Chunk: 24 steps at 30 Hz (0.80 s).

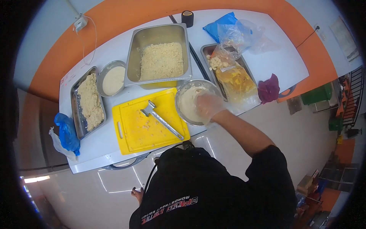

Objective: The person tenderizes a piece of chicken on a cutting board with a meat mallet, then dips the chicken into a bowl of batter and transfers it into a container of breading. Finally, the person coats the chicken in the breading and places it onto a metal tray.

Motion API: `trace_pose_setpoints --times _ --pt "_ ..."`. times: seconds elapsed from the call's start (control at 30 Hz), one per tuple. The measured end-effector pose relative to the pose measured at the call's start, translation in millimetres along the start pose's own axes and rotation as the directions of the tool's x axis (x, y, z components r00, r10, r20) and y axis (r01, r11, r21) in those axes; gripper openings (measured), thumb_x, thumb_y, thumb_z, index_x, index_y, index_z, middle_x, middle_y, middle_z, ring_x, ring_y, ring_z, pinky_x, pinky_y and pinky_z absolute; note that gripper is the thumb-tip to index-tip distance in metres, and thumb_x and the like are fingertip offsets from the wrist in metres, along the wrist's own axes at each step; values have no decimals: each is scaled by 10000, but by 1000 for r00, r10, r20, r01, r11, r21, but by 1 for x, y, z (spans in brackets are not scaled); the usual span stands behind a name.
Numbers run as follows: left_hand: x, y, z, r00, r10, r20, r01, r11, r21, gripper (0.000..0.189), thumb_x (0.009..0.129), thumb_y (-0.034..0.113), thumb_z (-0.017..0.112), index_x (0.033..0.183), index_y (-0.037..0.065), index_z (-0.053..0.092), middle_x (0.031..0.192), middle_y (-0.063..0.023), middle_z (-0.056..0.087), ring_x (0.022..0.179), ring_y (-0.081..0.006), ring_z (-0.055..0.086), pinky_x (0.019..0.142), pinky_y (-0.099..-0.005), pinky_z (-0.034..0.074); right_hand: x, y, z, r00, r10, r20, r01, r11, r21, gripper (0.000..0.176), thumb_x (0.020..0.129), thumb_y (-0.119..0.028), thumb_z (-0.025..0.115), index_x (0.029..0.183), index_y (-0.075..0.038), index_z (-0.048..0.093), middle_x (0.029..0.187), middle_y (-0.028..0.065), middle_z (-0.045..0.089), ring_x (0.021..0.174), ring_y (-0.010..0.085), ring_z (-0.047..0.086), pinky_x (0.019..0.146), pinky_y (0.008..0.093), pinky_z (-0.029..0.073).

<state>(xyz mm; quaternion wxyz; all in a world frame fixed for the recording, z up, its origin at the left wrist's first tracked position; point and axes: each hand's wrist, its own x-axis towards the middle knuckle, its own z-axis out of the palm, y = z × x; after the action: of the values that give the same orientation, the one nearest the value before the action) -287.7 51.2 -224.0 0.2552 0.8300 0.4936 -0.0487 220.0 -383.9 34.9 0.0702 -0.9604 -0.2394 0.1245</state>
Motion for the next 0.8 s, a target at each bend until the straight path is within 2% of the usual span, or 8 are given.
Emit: trace_pose_setpoints --times 0.03,0.23,0.37,0.47,0.57,0.63,0.77,0.8 --pt "1 0 0 1000 3 -1 -3 1000 -2 654 892 100 700 1420 -37 339 1435 -333 257 1289 -518 387 1107 -550 399 2 -5 9 988 127 91 -120 990 -79 247 875 -254 641 933 -44 757 919 190 733 939 366 722 843 490 568" --pt "3 13 -9 999 -8 38 10 999 -46 647 887 100 702 1409 -32 344 1436 -341 258 1294 -527 390 1109 -549 396 16 -4 40 997 18 -75 -34 974 -223 206 893 -194 615 913 -60 770 893 158 737 953 347 733 809 476 586" --pt "6 13 -9 1000 12 9 -11 998 -55 638 896 104 699 1412 -25 346 1443 -341 257 1296 -530 392 1104 -556 401 15 0 28 987 19 -157 -43 988 -147 191 870 -193 636 884 -59 771 888 170 744 929 342 741 802 466 590" --pt "4 10 -10 1000 13 0 -13 999 -51 630 902 103 697 1412 -19 349 1452 -341 249 1297 -530 392 1102 -560 404 14 20 5 993 120 18 -118 991 -70 215 843 -204 648 905 -35 766 905 200 747 885 357 737 784 459 578" --pt "0 9 -11 1000 -10 18 11 999 -48 627 902 98 698 1410 -19 350 1453 -342 244 1298 -531 390 1106 -559 400 7 42 -22 998 -55 -25 59 978 201 264 828 -215 632 945 -12 753 910 228 741 849 393 721 760 457 559" --pt "-1 8 -10 999 -23 26 24 999 -49 628 900 94 700 1409 -20 351 1451 -344 244 1299 -532 389 1110 -558 397 3 45 -39 998 -44 54 -6 722 692 309 829 -232 619 995 -1 739 921 247 731 874 422 700 776 469 538" --pt "4 7 -6 1000 6 25 -5 999 -45 627 900 95 697 1410 -19 351 1448 -340 252 1299 -532 389 1105 -565 400 11 50 -24 994 -87 68 39 851 523 316 832 -261 636 1003 -17 742 962 241 729 931 415 701 829 470 544" --pt "6 8 -5 1000 19 18 -18 999 -46 625 900 97 697 1408 -18 352 1447 -335 257 1299 -529 391 1101 -566 403 16 62 11 997 -81 -16 81 938 336 301 837 -268 635 986 -29 741 985 229 730 953 405 703 856 473 546"
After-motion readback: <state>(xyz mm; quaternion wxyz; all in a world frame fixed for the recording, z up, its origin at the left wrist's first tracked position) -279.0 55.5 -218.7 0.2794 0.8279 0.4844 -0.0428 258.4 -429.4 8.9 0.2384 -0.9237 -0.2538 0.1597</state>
